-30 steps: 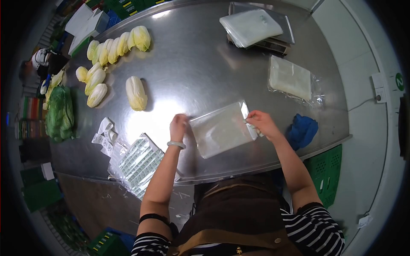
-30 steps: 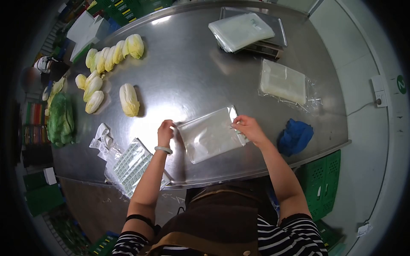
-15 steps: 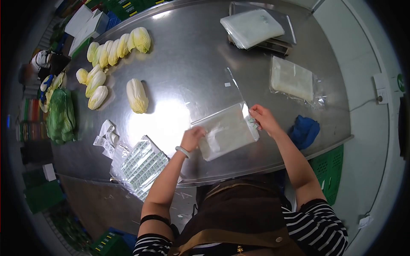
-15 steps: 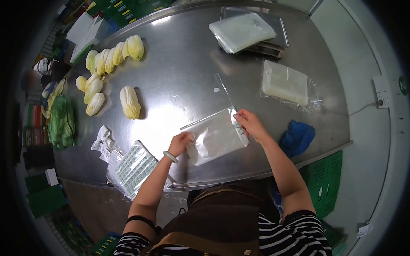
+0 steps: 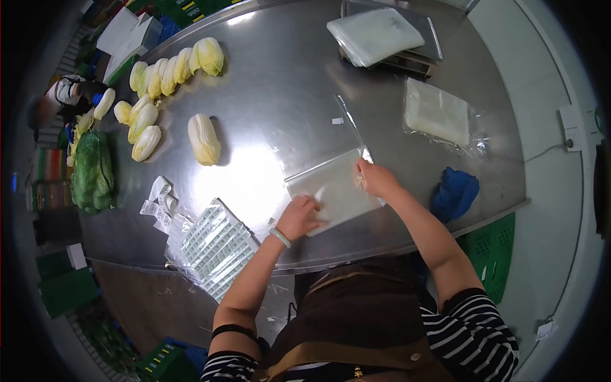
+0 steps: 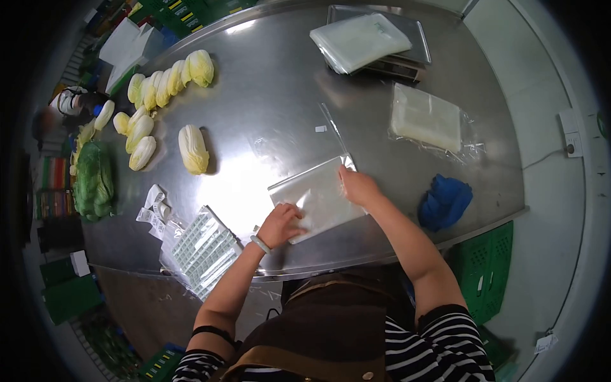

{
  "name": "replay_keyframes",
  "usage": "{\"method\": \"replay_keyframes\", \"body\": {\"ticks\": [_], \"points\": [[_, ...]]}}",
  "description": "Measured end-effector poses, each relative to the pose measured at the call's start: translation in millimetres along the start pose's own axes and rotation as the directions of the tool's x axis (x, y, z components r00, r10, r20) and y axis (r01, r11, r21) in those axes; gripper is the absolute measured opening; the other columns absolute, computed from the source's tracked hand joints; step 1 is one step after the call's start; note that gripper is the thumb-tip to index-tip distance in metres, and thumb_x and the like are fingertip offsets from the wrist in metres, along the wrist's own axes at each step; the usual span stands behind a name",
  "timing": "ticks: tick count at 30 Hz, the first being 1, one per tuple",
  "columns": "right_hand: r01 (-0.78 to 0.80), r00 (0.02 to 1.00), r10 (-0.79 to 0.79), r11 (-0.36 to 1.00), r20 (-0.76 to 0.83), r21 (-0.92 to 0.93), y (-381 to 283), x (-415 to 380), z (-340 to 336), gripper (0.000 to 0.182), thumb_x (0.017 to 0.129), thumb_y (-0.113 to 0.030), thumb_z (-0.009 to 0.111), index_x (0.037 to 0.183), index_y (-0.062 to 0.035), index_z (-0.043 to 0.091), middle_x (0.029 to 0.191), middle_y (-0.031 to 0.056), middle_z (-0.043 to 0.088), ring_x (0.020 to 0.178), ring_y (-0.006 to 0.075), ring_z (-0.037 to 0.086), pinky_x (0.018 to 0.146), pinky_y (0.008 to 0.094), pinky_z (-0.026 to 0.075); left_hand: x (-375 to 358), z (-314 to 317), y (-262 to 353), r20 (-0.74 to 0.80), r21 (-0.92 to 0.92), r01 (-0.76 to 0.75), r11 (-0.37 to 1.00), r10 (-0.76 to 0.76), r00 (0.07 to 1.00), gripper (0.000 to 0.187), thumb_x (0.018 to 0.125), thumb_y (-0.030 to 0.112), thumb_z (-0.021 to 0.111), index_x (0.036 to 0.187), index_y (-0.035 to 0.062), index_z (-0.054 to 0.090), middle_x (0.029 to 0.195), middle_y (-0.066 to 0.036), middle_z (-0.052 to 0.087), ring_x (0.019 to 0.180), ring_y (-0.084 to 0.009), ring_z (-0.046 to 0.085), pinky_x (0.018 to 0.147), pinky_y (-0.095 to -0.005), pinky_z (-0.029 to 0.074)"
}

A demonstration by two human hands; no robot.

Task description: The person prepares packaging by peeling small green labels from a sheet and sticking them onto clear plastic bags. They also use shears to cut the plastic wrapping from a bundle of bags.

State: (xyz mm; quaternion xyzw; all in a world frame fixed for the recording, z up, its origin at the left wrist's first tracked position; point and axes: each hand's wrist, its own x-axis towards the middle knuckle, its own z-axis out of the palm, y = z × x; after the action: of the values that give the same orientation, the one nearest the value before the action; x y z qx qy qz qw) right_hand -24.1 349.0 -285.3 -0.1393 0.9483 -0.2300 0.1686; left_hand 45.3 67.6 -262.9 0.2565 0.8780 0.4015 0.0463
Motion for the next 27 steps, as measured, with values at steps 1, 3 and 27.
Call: {"method": "replay_keyframes", "body": {"ticks": [1, 3, 27], "points": [[-0.030, 0.999, 0.029, 0.995, -0.014, -0.094, -2, 2, 3, 0.025, 0.083, -0.012, 0.061, 0.103, -0.0039, 0.048, 0.077, 0.0196, 0.063, 0.073, 0.0362, 0.063, 0.061, 0.0468, 0.048, 1, 0, -4, 0.052, 0.086, -0.130, 0.988, 0.126, 0.991, 0.020, 0.073, 0.014, 0.076, 0.083, 0.0048, 0.061, 0.085, -0.008, 0.059, 0.070, -0.0236, 0.057, 0.065, -0.0334, 0.049], [-0.085, 0.996, 0.079, 0.979, -0.040, -0.187, -5, 3, 6, 0.026, 0.083, -0.015, 0.063, 0.102, -0.0042, 0.048, 0.077, 0.0204, 0.063, 0.072, 0.0386, 0.063, 0.060, 0.0482, 0.048, -1, 4, -19, 0.084, 0.038, -0.116, 0.993, 0.112, 0.990, 0.022, 0.071, 0.015, 0.078, 0.084, 0.0053, 0.062, 0.084, -0.008, 0.060, 0.073, -0.0262, 0.058, 0.066, -0.0347, 0.050], [-0.100, 0.993, -0.017, 0.418, 0.118, 0.903, -67, -28, -49, 0.021, 0.091, -0.014, 0.061, 0.105, -0.0067, 0.046, 0.083, 0.0041, 0.055, 0.062, 0.0077, 0.052, 0.050, 0.0218, 0.041, 50, 9, 75, 0.369, -0.780, 0.555, 0.289, -0.503, 0.781, 0.015, 0.090, 0.019, 0.064, 0.096, 0.0059, 0.062, 0.083, 0.000, 0.060, 0.068, -0.0071, 0.051, 0.063, -0.0225, 0.040]]}}
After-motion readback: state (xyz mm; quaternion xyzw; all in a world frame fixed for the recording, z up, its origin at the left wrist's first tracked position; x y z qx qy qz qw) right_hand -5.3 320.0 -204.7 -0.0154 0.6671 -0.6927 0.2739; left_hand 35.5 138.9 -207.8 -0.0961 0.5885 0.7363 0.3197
